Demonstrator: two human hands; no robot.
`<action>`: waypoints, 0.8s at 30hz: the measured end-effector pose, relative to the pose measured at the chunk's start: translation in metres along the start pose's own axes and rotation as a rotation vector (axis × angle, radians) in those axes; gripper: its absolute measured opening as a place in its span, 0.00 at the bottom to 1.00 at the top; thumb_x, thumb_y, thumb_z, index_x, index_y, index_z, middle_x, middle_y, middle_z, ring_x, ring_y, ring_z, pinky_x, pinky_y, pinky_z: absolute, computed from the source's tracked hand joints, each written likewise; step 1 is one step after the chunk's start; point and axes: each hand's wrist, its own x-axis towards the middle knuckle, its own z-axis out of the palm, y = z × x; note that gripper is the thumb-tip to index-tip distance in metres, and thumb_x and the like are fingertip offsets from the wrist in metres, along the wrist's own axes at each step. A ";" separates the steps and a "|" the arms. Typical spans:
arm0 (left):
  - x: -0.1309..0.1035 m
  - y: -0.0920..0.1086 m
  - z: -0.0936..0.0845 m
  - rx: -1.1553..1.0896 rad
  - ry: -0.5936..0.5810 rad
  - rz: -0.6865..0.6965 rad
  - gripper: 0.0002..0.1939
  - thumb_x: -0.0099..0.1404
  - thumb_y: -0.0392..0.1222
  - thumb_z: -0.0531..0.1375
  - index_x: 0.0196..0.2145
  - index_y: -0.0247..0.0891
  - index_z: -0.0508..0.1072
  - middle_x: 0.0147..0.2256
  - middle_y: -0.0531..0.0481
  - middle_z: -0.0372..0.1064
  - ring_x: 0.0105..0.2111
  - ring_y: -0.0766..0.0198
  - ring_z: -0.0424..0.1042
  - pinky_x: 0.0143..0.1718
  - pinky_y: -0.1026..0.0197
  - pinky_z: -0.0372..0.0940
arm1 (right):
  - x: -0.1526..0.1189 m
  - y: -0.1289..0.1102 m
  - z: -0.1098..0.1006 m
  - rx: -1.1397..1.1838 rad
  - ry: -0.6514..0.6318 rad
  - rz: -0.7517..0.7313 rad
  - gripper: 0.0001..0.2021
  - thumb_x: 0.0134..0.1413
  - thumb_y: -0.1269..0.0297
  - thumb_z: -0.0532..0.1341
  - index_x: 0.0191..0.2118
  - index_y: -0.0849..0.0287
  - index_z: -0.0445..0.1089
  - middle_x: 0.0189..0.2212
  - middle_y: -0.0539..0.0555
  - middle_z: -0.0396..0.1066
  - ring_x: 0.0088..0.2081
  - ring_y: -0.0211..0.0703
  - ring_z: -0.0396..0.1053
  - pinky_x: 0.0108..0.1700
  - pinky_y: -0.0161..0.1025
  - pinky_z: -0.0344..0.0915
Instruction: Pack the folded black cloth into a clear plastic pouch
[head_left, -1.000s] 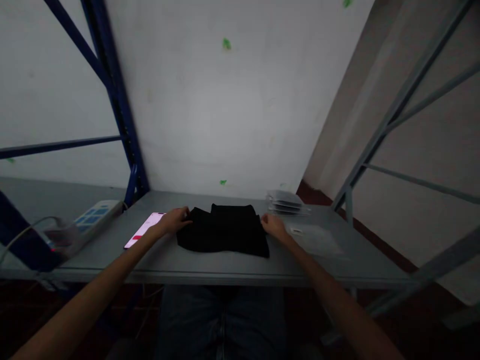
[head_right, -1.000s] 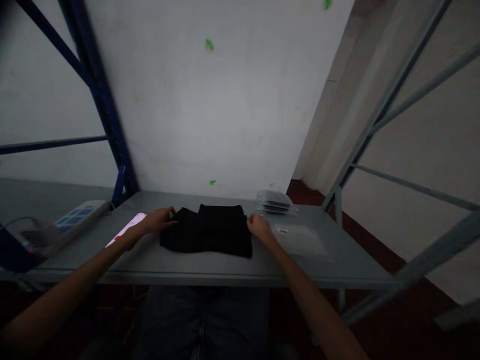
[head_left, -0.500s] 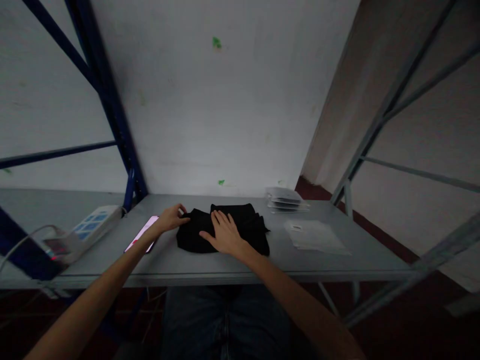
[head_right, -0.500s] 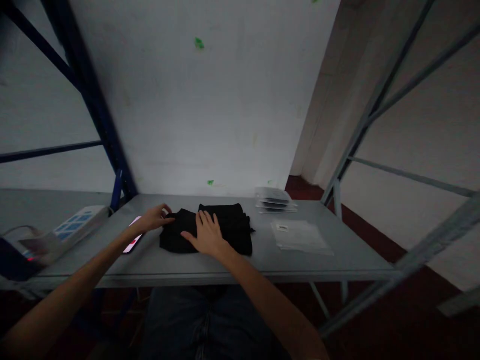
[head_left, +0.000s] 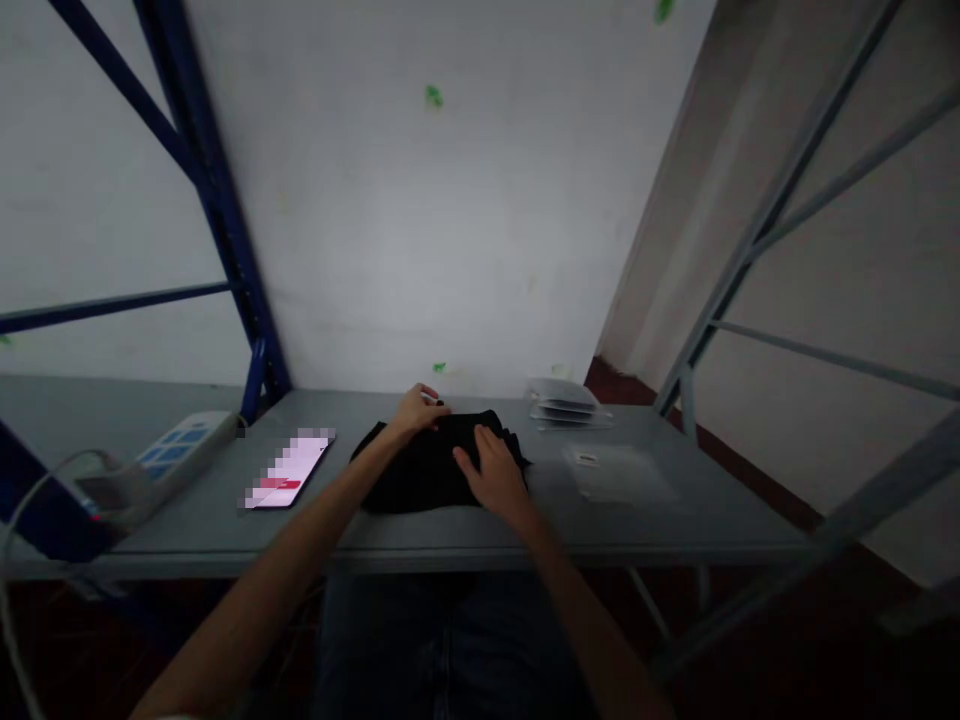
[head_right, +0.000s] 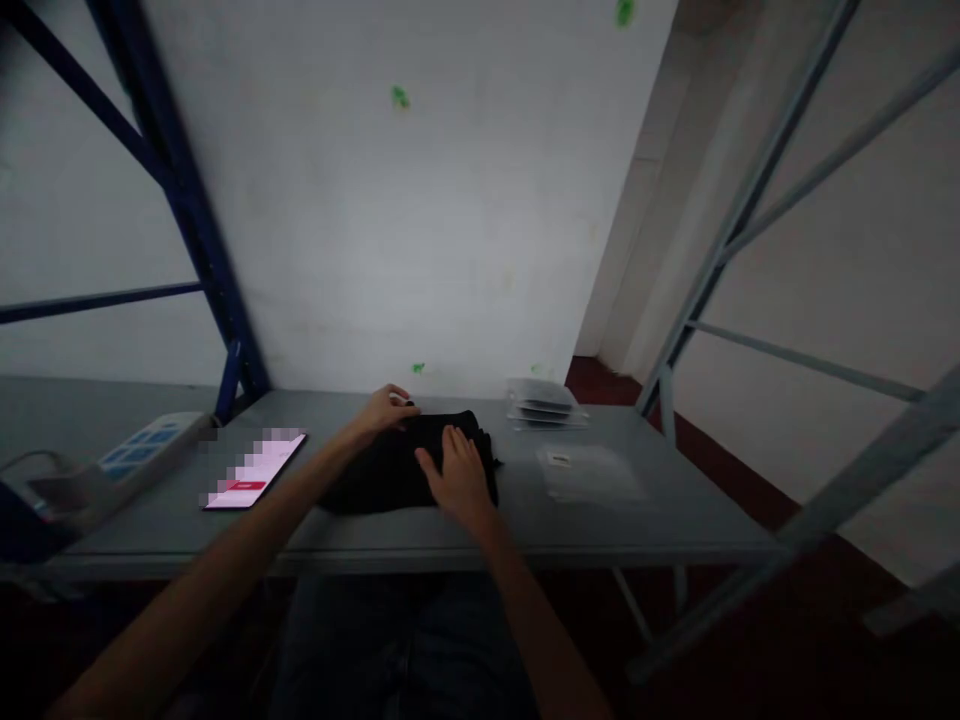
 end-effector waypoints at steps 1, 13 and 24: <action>-0.002 -0.002 0.015 0.009 -0.008 0.012 0.24 0.47 0.34 0.75 0.36 0.38 0.67 0.25 0.58 0.68 0.19 0.70 0.68 0.21 0.67 0.65 | -0.001 0.011 -0.010 0.016 0.051 0.045 0.38 0.70 0.40 0.44 0.68 0.68 0.60 0.67 0.69 0.60 0.69 0.57 0.56 0.70 0.56 0.51; -0.042 -0.020 0.030 -0.032 0.135 0.252 0.15 0.70 0.52 0.56 0.47 0.40 0.65 0.39 0.48 0.71 0.33 0.64 0.74 0.31 0.62 0.67 | 0.004 0.056 -0.035 0.051 0.202 0.098 0.29 0.72 0.50 0.45 0.64 0.64 0.67 0.61 0.65 0.69 0.64 0.52 0.65 0.67 0.54 0.59; -0.083 -0.080 -0.043 0.670 -0.147 0.514 0.26 0.66 0.54 0.61 0.59 0.43 0.66 0.40 0.47 0.74 0.42 0.53 0.73 0.44 0.54 0.67 | -0.005 0.022 0.009 -0.160 -0.175 -0.117 0.26 0.73 0.59 0.48 0.69 0.68 0.59 0.68 0.66 0.60 0.69 0.52 0.56 0.71 0.55 0.51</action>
